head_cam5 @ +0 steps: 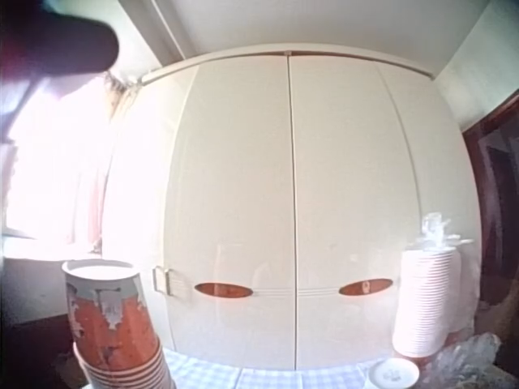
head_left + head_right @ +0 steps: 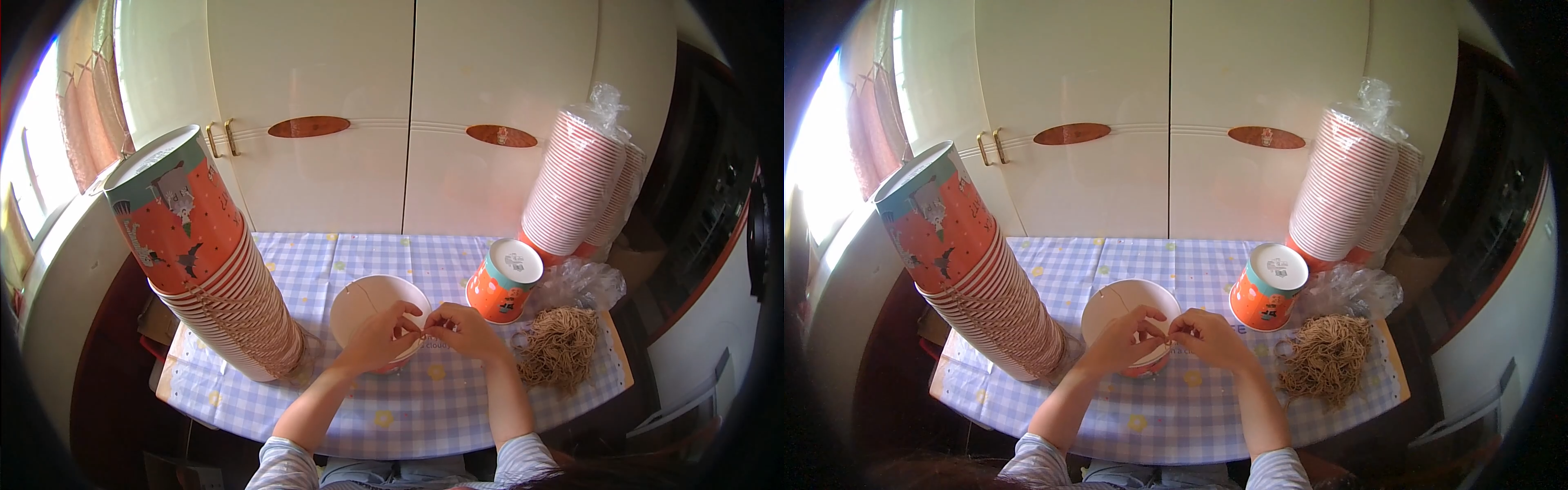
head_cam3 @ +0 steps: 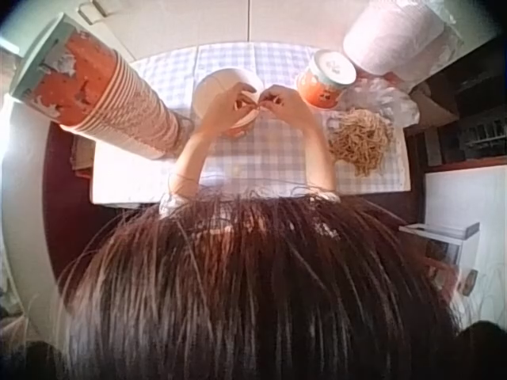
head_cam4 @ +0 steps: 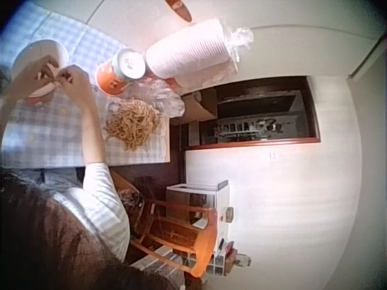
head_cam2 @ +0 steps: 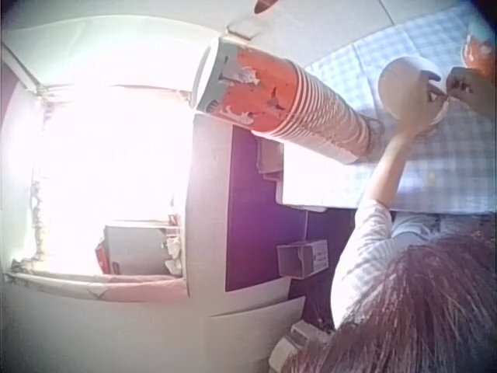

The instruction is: Assembling nested paper buckets and securing them with rubber bands.

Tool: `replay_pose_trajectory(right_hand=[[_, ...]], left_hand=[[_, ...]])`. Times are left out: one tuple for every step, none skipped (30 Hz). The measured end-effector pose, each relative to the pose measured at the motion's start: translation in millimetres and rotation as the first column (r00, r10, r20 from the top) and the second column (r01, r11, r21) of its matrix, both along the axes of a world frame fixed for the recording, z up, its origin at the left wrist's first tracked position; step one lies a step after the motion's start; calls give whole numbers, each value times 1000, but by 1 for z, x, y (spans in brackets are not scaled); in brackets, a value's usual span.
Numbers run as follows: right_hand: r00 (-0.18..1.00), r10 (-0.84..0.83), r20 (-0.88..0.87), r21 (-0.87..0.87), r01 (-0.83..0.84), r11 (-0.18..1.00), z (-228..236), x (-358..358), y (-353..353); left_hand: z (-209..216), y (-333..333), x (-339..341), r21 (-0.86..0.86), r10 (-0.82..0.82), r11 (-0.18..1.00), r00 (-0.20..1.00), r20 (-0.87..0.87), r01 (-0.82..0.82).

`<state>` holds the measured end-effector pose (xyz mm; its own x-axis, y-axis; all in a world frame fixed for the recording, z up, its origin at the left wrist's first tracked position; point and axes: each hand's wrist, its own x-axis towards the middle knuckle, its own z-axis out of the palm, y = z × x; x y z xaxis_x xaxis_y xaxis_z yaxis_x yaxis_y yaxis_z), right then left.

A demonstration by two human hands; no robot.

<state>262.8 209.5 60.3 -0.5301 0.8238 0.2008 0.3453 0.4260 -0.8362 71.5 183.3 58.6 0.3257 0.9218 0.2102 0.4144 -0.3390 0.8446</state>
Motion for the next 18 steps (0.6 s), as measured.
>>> replay_pose_trajectory(right_hand=[[1000, 4, 2, 6, -4, 1000, -1, 1, 0], [1000, 3, 2, 6, -3, 1000, 0, 2, 0], [1000, 5, 6, 16, -5, 1000, 0, 2, 0], [1000, 10, 9, 25, -10, 1000, 0, 2, -1], [1000, 10, 10, 25, -10, 1000, 0, 2, 0], [1000, 15, 14, 34, -15, 999, 0, 2, 0], [1000, 21, 18, 43, -22, 999, 0, 1, 0], [1000, 22, 17, 43, -23, 999, 1, 0, -1], [999, 24, 23, 21, -24, 999, 3, 0, -2], [999, 24, 28, 0, -24, 1000, 5, 0, -3], [999, 24, 29, 0, -24, 1000, 5, 0, -3], [999, 28, 24, 5, -28, 1000, 6, 0, -4], [999, 31, 20, 9, -31, 999, 5, 0, -4], [999, 29, 20, 9, -30, 1000, 5, 1, -4], [999, 27, 21, -1, -27, 1000, 4, 2, -4], [999, 28, 20, -10, -28, 1000, 3, 1, -3], [999, 30, 20, -9, -29, 1000, 3, 1, -3], [999, 34, 24, 0, -34, 999, 4, 0, -3]], left_hand=[[0, 0, 0, 0, -1, 1000, 1000, 0, 1], [0, 0, 1, -9, -7, 1000, 1000, 3, 7], [1, 0, 1, -18, -12, 1000, 1000, 6, 12], [0, 0, 1, -18, -11, 1000, 1000, 6, 12], [-1, 1, 1, -14, -15, 1000, 1000, 8, 15], [-1, 1, 1, -10, -19, 1000, 1000, 11, 19], [-2, 1, 1, -10, -17, 1000, 1000, 10, 17], [-2, 1, 1, -4, -14, 1000, 1000, 4, 14], [-2, 1, 1, 2, -11, 1000, 1000, -2, 11], [-3, 1, 1, 3, -11, 1000, 1000, -2, 11], [-4, 1, 1, 10, -9, 1000, 1000, -10, 9], [-4, 1, 2, 18, -6, 1000, 1000, -18, 7], [-4, 2, 2, 17, -8, 1000, 1000, -18, 8], [-4, 2, 1, 13, 0, 1000, 999, -39, 1], [-5, 2, 1, 9, 7, 1000, 998, -60, -7], [-8, 4, 0, 10, 9, 1000, 998, -61, -9], [-14, 7, 0, 182, 19, 983, 990, -142, 7], [-20, 9, -1, 346, 42, 937, 975, -220, 38]])
